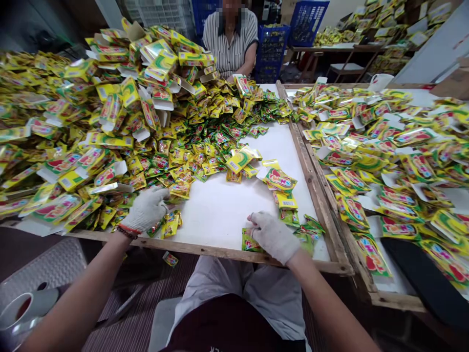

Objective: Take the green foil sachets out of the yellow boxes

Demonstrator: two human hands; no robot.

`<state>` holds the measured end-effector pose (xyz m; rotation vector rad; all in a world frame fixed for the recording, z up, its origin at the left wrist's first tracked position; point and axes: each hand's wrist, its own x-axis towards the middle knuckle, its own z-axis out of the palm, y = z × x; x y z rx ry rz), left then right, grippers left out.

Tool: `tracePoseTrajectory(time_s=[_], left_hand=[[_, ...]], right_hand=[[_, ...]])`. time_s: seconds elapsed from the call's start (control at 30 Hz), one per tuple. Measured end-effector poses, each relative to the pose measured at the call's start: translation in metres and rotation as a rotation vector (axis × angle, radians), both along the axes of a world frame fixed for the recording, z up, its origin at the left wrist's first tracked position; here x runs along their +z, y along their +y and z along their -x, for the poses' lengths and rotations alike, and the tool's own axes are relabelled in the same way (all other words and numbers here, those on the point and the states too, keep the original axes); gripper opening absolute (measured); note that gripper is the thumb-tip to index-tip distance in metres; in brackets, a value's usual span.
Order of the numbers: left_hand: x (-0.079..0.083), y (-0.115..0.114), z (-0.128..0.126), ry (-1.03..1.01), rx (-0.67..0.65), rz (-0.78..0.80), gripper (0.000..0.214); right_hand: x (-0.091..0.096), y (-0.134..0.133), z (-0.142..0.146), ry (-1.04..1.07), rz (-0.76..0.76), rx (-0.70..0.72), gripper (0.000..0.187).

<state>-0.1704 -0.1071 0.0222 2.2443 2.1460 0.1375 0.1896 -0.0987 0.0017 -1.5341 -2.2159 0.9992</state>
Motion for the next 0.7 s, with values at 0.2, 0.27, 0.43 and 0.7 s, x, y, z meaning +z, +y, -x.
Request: tracePoseTrajectory(time_s=[0.2, 0.27, 0.43, 0.7], left_hand=[[-0.003, 0.009, -0.038, -0.378, -0.211, 0.174, 0.015], [-0.003, 0.015, -0.042, -0.302, -0.13, 0.029, 0.017], [-0.002, 0.035, -0.03, 0.066, 0.206, -0.059, 0.028], [-0.008, 0.041, -0.034, -0.228, 0.145, -0.17, 0.018]], right_hand=[[-0.004, 0.006, 0.001, -0.234, -0.023, 0.152, 0.011], [-0.003, 0.006, 0.001, -0.248, -0.019, 0.147, 0.005], [-0.002, 0.0, -0.001, -0.223, -0.037, 0.131, 0.008], [0.01, 0.002, 0.005, -0.02, -0.018, 0.041, 0.008]])
